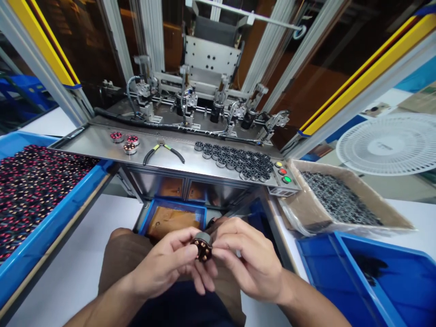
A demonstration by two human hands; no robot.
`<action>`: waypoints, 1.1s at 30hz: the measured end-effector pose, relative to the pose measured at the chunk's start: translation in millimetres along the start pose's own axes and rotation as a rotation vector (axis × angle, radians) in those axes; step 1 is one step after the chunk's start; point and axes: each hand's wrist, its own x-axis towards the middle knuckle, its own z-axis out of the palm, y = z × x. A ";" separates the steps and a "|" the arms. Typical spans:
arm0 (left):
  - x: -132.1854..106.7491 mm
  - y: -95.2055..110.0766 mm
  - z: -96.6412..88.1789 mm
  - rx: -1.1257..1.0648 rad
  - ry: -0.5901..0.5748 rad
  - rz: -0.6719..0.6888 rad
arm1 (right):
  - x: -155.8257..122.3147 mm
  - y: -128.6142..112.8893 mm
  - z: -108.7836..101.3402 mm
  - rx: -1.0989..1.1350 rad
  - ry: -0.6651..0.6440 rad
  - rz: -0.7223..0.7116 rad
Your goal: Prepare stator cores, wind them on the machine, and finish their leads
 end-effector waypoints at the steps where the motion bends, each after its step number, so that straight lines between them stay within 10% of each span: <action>1: -1.8 -0.1 1.3 0.020 0.062 0.082 | 0.6 -1.7 -0.2 -0.030 0.018 0.020; 7: -3.1 6.4 3.3 -0.032 0.204 0.422 | 6.4 -7.3 3.7 0.024 0.079 0.102; 14: -0.1 7.7 -7.9 -0.037 -0.137 -0.231 | 8.0 -7.8 0.3 0.104 -0.034 0.020; 23: -5.8 7.0 -2.5 -0.025 0.196 0.424 | 11.0 -8.3 8.6 0.063 0.118 0.170; 29: 4.4 8.4 -14.6 -0.156 -0.148 -0.207 | 12.2 -3.3 9.2 0.148 0.045 0.091; 33: -2.2 5.6 -13.1 -0.064 -0.069 -0.077 | 10.4 -2.6 7.6 0.109 0.067 0.097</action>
